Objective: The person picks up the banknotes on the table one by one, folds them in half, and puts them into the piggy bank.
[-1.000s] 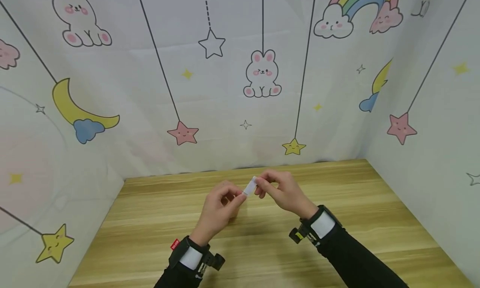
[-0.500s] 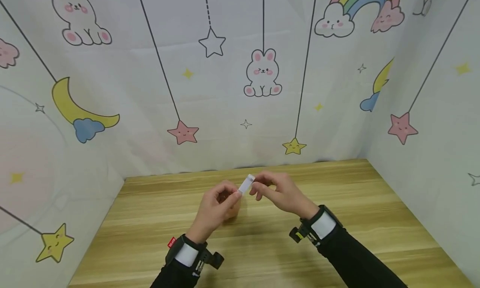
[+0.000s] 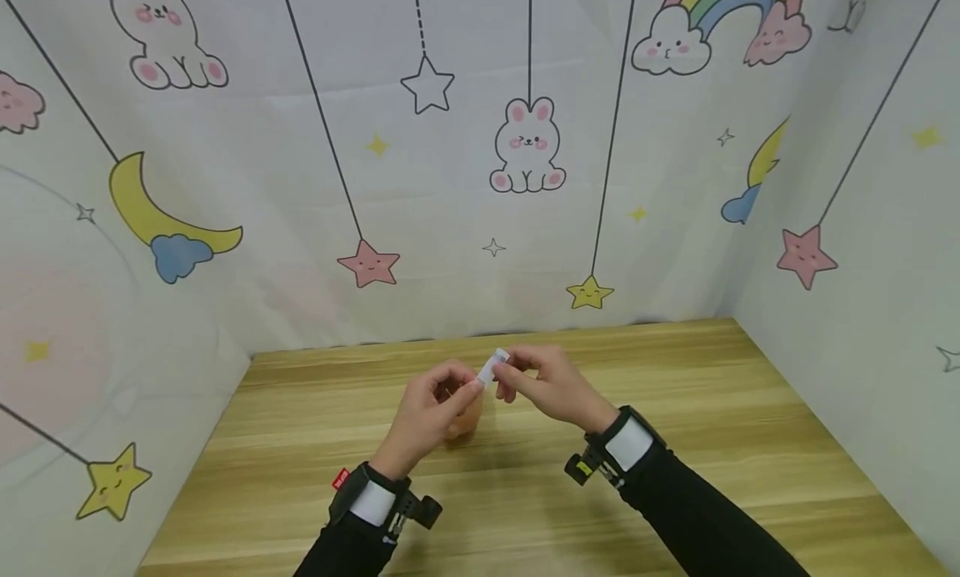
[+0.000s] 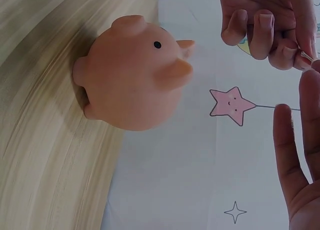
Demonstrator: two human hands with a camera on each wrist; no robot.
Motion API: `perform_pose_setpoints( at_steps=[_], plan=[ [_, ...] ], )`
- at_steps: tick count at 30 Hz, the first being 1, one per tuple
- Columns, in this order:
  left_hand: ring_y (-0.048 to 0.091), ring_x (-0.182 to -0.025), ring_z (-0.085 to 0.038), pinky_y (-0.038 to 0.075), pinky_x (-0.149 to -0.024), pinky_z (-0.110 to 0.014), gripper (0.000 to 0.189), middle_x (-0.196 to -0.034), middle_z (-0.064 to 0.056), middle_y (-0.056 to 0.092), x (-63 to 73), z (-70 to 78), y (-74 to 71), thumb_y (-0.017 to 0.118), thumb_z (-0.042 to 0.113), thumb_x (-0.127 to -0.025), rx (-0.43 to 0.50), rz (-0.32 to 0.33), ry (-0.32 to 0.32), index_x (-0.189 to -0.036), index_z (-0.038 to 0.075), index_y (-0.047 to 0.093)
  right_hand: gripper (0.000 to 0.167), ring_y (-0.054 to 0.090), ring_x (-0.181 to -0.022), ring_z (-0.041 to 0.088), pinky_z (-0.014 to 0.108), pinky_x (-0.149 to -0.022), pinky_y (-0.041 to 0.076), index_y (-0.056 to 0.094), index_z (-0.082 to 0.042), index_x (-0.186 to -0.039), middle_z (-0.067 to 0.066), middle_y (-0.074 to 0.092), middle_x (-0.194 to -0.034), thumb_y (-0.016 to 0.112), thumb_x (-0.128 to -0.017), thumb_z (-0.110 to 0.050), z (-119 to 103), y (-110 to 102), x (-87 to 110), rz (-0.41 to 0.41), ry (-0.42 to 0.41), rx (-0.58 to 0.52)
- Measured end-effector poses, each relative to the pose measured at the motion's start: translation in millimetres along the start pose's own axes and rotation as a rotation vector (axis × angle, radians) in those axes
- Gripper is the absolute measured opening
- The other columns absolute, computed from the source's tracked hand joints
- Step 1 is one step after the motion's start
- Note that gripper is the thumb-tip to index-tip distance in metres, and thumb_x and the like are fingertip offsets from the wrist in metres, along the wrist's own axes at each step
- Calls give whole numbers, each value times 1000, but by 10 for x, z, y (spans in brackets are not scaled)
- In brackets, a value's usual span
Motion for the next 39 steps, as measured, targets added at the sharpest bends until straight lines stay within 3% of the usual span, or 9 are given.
perform_pose_setpoints(
  at_steps=[7,12,15,20,23,28,39],
  plan=[
    [61,-85,-19,44,-70,-27,16,-102,0,72,-57,-104,-216,79,25,-99,-173,125,11,-111,15,78,17,68,-67,11,30,-62,56,73,-8,-93,-4,71,-75,64,-108,-8,55,36,-177,28,-3,69],
    [62,-103,-27,46,-78,-37,29,-119,-7,70,-91,-268,-442,80,25,-99,-327,179,57,-125,12,75,17,66,-69,9,30,-62,55,74,-11,-96,-7,69,-77,63,-109,-15,146,71,-347,-18,34,150],
    [61,-116,-33,49,-87,-49,38,-129,-12,67,-103,-394,-522,79,25,-99,-390,155,63,-134,11,72,19,64,-69,9,28,-61,54,72,-13,-96,-7,66,-75,62,-111,-19,232,114,-452,-78,74,206],
    [56,-134,-39,48,-103,-65,52,-145,-17,62,-104,-619,-549,77,29,-101,-447,53,8,-147,10,64,24,59,-62,9,26,-58,50,68,-10,-91,-5,64,-72,61,-111,-21,384,215,-592,-154,144,271],
    [52,-143,-41,45,-110,-66,57,-152,-17,58,-90,-723,-530,75,31,-102,-455,-12,-18,-152,9,59,26,58,-59,8,24,-57,47,66,-11,-87,-5,63,-70,60,-111,-20,468,273,-646,-176,165,298],
    [49,-147,-41,43,-113,-65,61,-156,-17,56,-67,-823,-499,76,27,-102,-416,-69,2,-154,4,56,29,57,-56,8,23,-56,44,63,-13,-80,-5,62,-65,59,-109,-16,582,352,-729,-191,159,338],
    [47,-148,-39,41,-116,-63,60,-159,-15,54,-31,-927,-452,76,25,-101,-336,-86,-56,-155,7,55,29,60,-55,10,23,-54,47,65,-11,-81,-3,64,-65,59,-109,-14,775,379,-794,-243,268,313]
  ],
)
Point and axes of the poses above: each hand's wrist, its own x-axis away from the middle knuckle, its own y-axis out of the palm, z = x × y, the point moved 4 cm from there along -x, towards the middle knuckle
